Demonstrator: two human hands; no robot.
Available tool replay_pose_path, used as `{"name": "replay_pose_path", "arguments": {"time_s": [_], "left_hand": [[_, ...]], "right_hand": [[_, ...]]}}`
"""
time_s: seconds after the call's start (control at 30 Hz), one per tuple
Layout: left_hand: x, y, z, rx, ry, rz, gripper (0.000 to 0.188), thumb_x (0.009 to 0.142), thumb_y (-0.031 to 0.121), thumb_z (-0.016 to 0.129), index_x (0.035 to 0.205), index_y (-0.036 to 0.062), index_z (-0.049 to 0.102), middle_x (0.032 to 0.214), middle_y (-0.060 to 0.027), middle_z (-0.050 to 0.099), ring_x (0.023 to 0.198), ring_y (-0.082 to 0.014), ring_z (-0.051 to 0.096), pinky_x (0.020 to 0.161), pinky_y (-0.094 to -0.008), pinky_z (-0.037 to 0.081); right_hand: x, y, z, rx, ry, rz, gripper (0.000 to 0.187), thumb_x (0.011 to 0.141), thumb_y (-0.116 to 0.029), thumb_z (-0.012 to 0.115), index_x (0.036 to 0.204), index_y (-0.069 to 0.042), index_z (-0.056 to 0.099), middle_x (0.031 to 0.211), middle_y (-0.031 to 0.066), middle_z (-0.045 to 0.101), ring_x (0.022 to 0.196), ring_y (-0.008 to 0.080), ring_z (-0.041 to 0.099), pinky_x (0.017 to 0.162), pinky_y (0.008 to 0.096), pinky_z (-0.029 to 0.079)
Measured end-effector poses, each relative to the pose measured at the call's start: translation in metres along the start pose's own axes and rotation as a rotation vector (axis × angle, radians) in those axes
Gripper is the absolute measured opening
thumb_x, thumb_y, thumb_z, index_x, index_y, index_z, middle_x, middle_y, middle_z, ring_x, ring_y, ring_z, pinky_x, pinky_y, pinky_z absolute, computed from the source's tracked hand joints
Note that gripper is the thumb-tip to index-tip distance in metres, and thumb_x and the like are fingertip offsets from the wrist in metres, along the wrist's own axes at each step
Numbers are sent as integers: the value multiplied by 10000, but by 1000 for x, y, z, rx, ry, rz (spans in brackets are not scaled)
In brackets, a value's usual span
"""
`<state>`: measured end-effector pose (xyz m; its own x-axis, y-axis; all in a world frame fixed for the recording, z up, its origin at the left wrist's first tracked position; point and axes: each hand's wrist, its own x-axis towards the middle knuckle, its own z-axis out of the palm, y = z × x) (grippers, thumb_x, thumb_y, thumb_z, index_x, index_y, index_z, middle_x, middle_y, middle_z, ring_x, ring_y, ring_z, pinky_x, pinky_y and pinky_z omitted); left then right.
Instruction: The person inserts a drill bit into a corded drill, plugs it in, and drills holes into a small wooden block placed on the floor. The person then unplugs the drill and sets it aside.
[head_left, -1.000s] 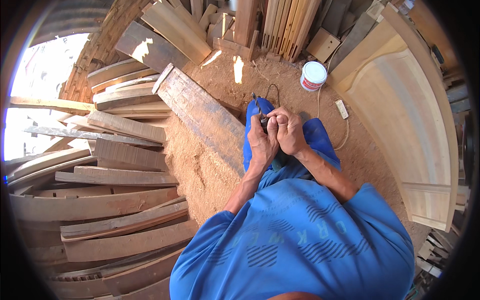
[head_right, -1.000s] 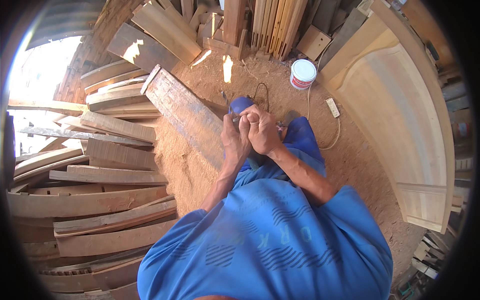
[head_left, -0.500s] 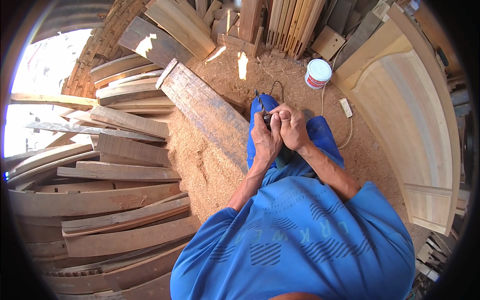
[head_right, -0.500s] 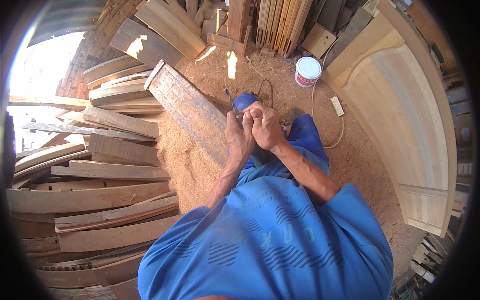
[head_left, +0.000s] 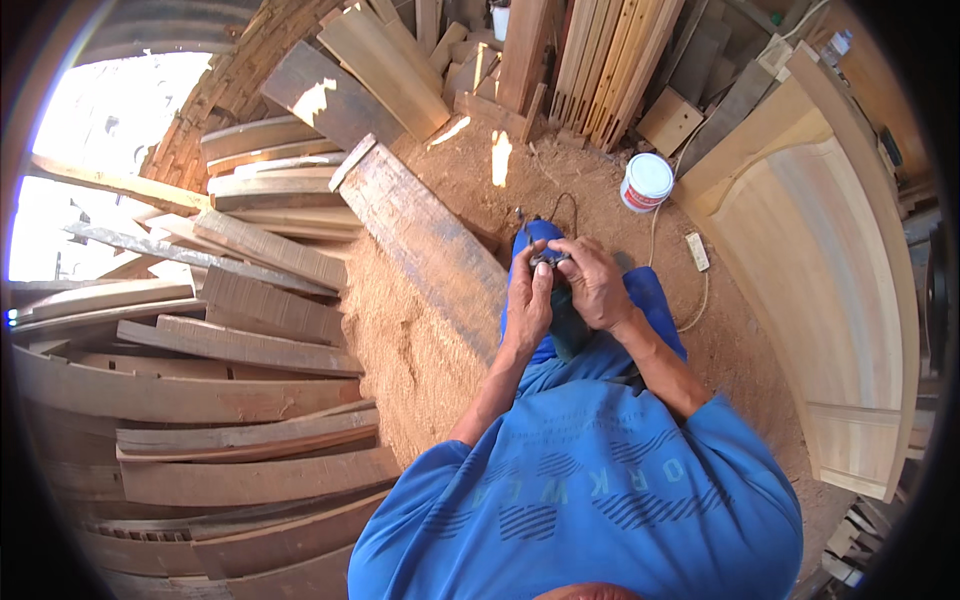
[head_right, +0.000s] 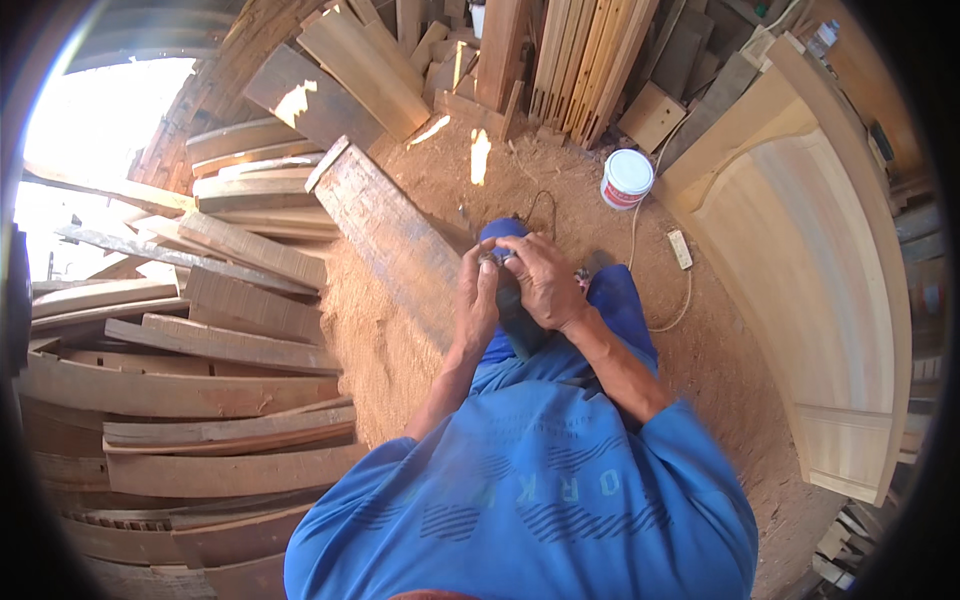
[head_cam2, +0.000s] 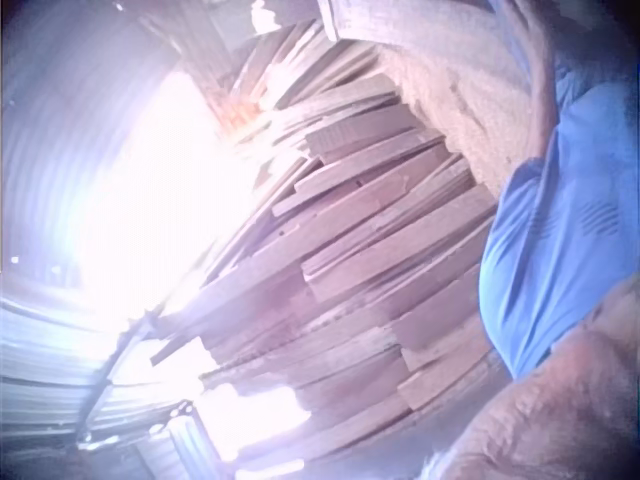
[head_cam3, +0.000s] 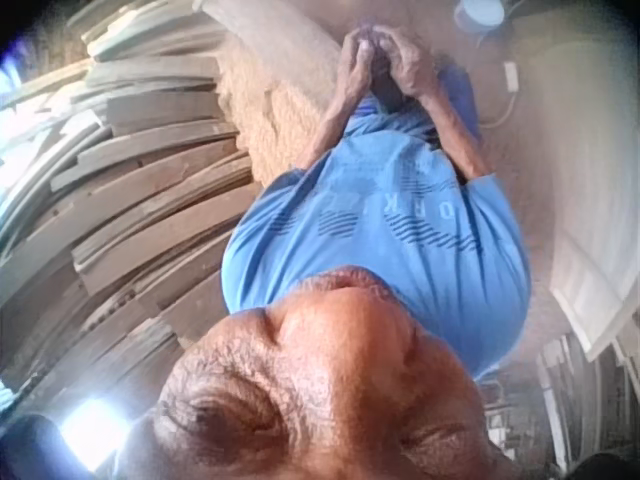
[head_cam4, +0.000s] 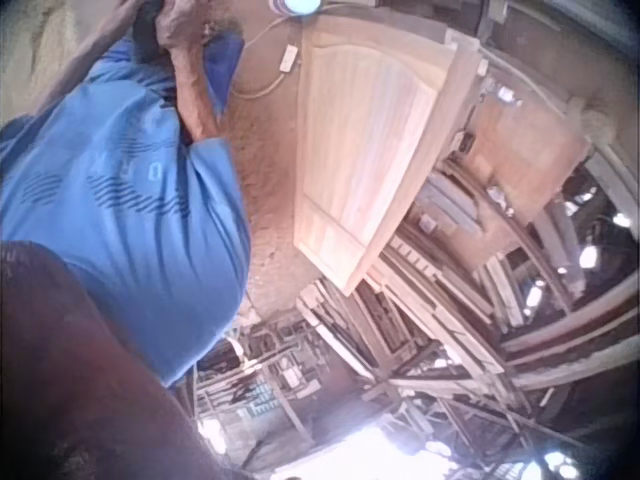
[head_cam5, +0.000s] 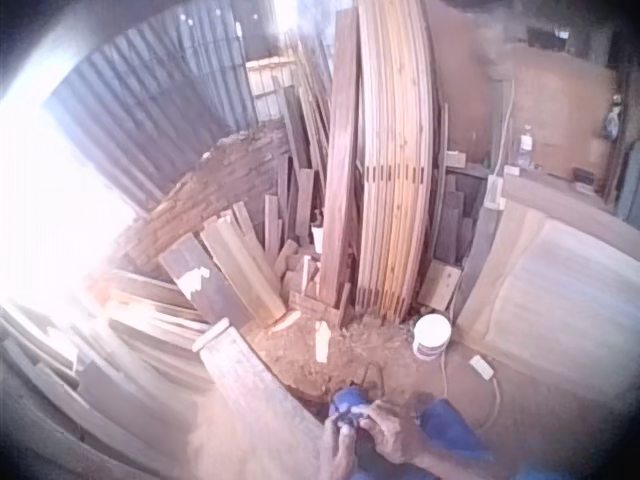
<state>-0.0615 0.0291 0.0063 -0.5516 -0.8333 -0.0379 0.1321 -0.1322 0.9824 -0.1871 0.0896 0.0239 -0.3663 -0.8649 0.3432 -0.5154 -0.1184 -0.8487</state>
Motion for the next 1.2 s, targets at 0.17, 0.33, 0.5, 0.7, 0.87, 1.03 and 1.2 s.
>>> {"name": "replay_pose_path", "arguments": {"time_s": [0.17, 0.33, 0.5, 0.7, 0.87, 1.03, 1.2], "left_hand": [[3, -14, -25, -307, -277, -103, 469, 1065, 276, 416, 1447, 3, 418, 1346, -105, 519, 1260, -173, 474, 1109, -328, 340], [9, -4, -31, -259, -410, -113, 470, 1023, 284, 549, 1378, -11, 463, 1240, -110, 603, 1172, -204, 570, 1027, -372, 441], [5, 2, -30, -83, -254, -71, 466, 1002, 271, 607, 1350, -14, 485, 1199, -130, 636, 1100, -201, 615, 999, -378, 473], [2, 9, -26, -61, -120, -56, 385, 1013, 220, 605, 1307, -19, 540, 1094, -57, 669, 1009, -112, 626, 923, -281, 507], [4, -1, -39, -254, -161, -196, 390, 1038, 291, 557, 1274, -17, 599, 1089, -54, 683, 996, -110, 627, 916, -276, 506], [4, -5, -45, -231, -173, -198, 382, 1041, 299, 550, 1248, -13, 623, 1100, -56, 680, 1023, -116, 619, 919, -283, 506], [5, 10, -40, 43, -202, -173, 363, 1052, 246, 509, 1266, -27, 613, 1151, -92, 659, 1066, -151, 607, 953, -305, 492]], "right_hand": [[1, -5, -14, 6, -23, -25, 155, 958, -79, 602, 1079, -27, 683, 951, 129, 678, 891, 310, 626, 811, 388, 501], [-5, -4, -25, 230, 88, 189, 154, 977, -106, 606, 1087, -33, 686, 970, 105, 687, 925, 216, 643, 847, 336, 506], [-3, -24, -32, 96, -8, 156, 182, 937, -101, 660, 1107, -39, 671, 977, 109, 669, 900, 232, 641, 823, 344, 514], [-7, -23, -25, 13, -47, 89, 190, 876, -74, 714, 1058, -42, 667, 951, 113, 662, 887, 287, 626, 796, 372, 522], [-1, -21, -19, -88, -46, -84, 189, 854, -56, 720, 1037, -47, 676, 931, 98, 685, 904, 287, 612, 794, 373, 516], [4, -20, -19, -135, -74, -223, 216, 809, -13, 705, 1021, -31, 675, 926, 91, 687, 895, 300, 607, 814, 387, 505], [9, -7, -25, -156, -70, -377, 232, 715, 30, 667, 933, -50, 655, 874, 74, 665, 885, 302, 610, 827, 401, 491]]}}
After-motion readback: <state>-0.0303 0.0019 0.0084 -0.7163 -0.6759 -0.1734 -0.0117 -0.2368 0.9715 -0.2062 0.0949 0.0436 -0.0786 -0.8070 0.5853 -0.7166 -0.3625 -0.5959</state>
